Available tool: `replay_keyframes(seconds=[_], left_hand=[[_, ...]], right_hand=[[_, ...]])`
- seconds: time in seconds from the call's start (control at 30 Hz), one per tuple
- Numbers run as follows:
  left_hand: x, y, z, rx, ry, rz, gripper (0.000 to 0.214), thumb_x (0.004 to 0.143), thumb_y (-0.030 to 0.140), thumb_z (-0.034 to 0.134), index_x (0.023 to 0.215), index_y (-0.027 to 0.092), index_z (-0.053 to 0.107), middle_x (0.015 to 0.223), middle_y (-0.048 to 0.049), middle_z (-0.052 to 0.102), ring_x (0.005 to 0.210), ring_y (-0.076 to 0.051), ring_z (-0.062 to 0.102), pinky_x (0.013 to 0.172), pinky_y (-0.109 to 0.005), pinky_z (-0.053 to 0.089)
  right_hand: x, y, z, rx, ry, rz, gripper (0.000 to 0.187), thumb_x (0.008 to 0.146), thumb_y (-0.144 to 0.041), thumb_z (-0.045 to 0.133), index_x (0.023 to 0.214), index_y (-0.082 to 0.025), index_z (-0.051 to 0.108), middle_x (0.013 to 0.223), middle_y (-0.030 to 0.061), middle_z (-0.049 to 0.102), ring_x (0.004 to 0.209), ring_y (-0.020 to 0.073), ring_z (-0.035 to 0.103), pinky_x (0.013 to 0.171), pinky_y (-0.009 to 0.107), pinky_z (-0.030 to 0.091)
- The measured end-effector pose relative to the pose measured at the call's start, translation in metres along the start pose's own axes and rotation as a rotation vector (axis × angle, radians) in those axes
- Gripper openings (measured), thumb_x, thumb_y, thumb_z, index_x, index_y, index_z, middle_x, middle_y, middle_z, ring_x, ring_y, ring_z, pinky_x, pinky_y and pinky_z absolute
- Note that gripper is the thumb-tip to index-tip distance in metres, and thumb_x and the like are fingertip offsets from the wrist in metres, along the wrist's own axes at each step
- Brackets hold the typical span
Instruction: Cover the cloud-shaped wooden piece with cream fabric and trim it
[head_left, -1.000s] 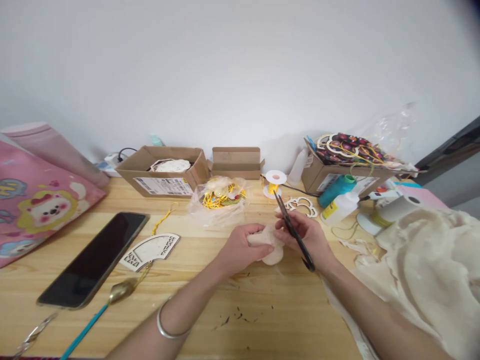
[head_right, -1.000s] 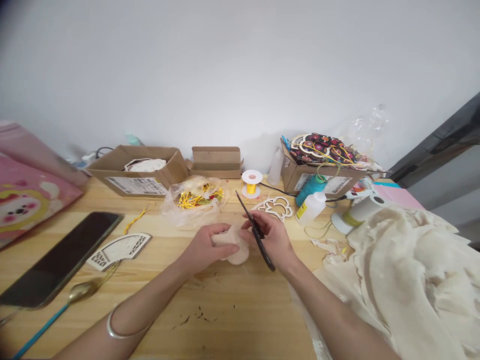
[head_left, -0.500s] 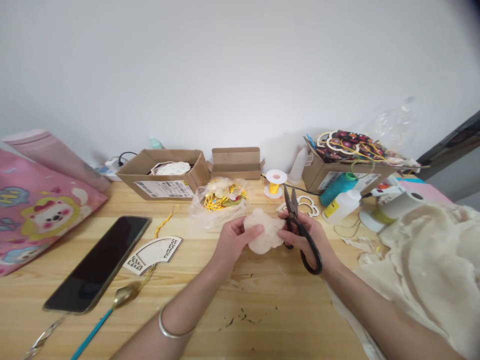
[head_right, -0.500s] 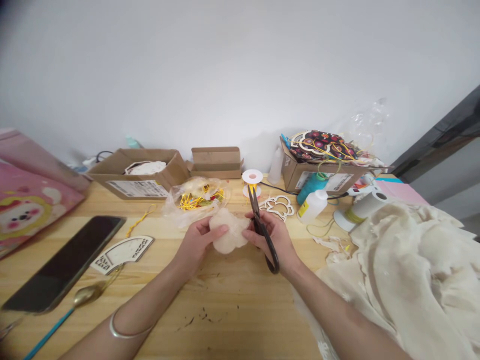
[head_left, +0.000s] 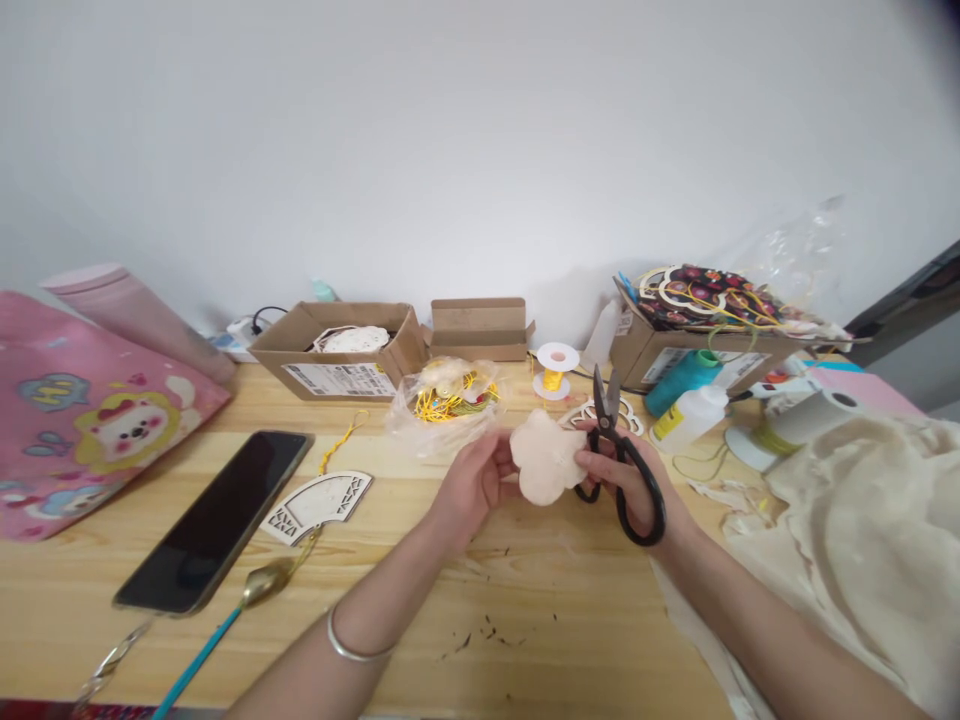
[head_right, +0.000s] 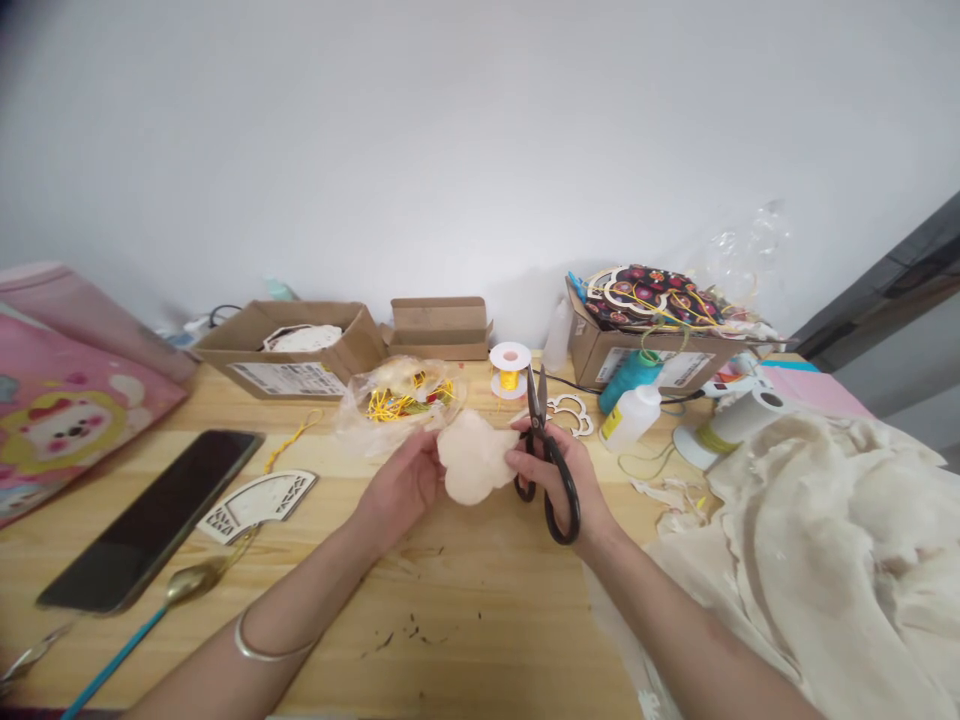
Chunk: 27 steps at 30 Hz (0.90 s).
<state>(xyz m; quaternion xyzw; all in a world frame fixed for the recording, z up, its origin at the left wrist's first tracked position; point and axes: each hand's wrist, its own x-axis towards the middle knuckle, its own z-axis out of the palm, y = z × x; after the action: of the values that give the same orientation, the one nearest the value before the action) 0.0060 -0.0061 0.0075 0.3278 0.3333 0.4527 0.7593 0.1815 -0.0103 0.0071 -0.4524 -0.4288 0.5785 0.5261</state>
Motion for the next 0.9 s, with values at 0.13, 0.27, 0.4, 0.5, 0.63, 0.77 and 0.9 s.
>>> replay_keyframes(seconds=[0.13,0.27,0.4,0.5,0.63,0.77,0.9], left_hand=[[0.000,-0.001,0.004,-0.058,-0.117,-0.358,0.050,0.080,0.052,0.040,0.104,0.013,0.061,0.096,-0.0132,0.066,0.073,-0.020,0.065,0.060,-0.028,0.051],[-0.005,-0.002,0.008,-0.170,-0.236,-0.575,0.041,0.083,0.039,0.045,0.100,0.005,0.061,0.091,-0.0154,0.066,0.072,-0.018,0.066,0.061,-0.023,0.052],[-0.008,-0.002,0.007,-0.409,-0.161,-0.640,0.021,0.082,0.016,0.050,0.096,0.003,0.059,0.075,-0.0090,0.065,0.061,-0.010,0.064,0.059,-0.016,0.052],[-0.007,-0.001,0.006,-0.490,0.027,-0.541,0.022,0.081,0.008,0.049,0.101,0.004,0.056,0.067,-0.0035,0.062,0.056,-0.006,0.062,0.057,-0.012,0.051],[-0.002,0.000,0.003,-0.435,0.170,-0.252,0.028,0.078,0.005,0.051,0.105,0.010,0.055,0.080,-0.0048,0.068,0.066,-0.010,0.065,0.057,-0.014,0.053],[0.000,0.004,0.002,-0.376,0.175,-0.103,0.036,0.074,0.004,0.052,0.109,0.012,0.054,0.082,-0.0041,0.070,0.066,-0.012,0.066,0.055,-0.017,0.054],[-0.002,0.005,0.005,-0.367,0.137,-0.024,0.041,0.072,0.001,0.051,0.110,0.015,0.054,0.081,-0.0034,0.070,0.074,-0.013,0.066,0.062,-0.020,0.054]], right_hand=[[0.000,0.002,-0.001,0.085,-0.038,0.007,0.034,0.061,-0.024,0.070,0.091,-0.019,0.054,0.061,-0.0054,0.049,0.047,0.0074,0.045,0.042,0.020,0.038],[-0.002,0.007,0.000,0.078,-0.067,0.020,0.035,0.062,-0.024,0.070,0.093,-0.019,0.054,0.062,-0.0054,0.050,0.048,0.0075,0.045,0.044,0.020,0.038],[-0.003,0.005,0.006,0.031,-0.131,0.037,0.036,0.062,-0.030,0.070,0.092,-0.020,0.053,0.059,-0.0060,0.050,0.047,0.0084,0.046,0.043,0.021,0.037],[-0.002,0.001,0.009,-0.050,-0.040,-0.055,0.032,0.067,-0.036,0.066,0.091,-0.019,0.053,0.060,-0.0042,0.053,0.047,0.0088,0.046,0.044,0.022,0.038],[0.001,-0.003,0.004,-0.097,0.069,-0.193,0.030,0.075,-0.044,0.056,0.091,-0.019,0.051,0.068,0.0000,0.056,0.049,0.0088,0.043,0.045,0.023,0.037],[0.004,-0.006,-0.004,-0.173,-0.011,-0.237,0.035,0.076,-0.049,0.052,0.093,-0.018,0.052,0.066,-0.0014,0.050,0.047,0.0073,0.035,0.043,0.021,0.029],[0.003,-0.008,-0.005,-0.263,-0.102,-0.289,0.042,0.072,-0.055,0.053,0.093,-0.019,0.053,0.064,-0.0030,0.043,0.051,0.0084,0.037,0.045,0.021,0.029]])
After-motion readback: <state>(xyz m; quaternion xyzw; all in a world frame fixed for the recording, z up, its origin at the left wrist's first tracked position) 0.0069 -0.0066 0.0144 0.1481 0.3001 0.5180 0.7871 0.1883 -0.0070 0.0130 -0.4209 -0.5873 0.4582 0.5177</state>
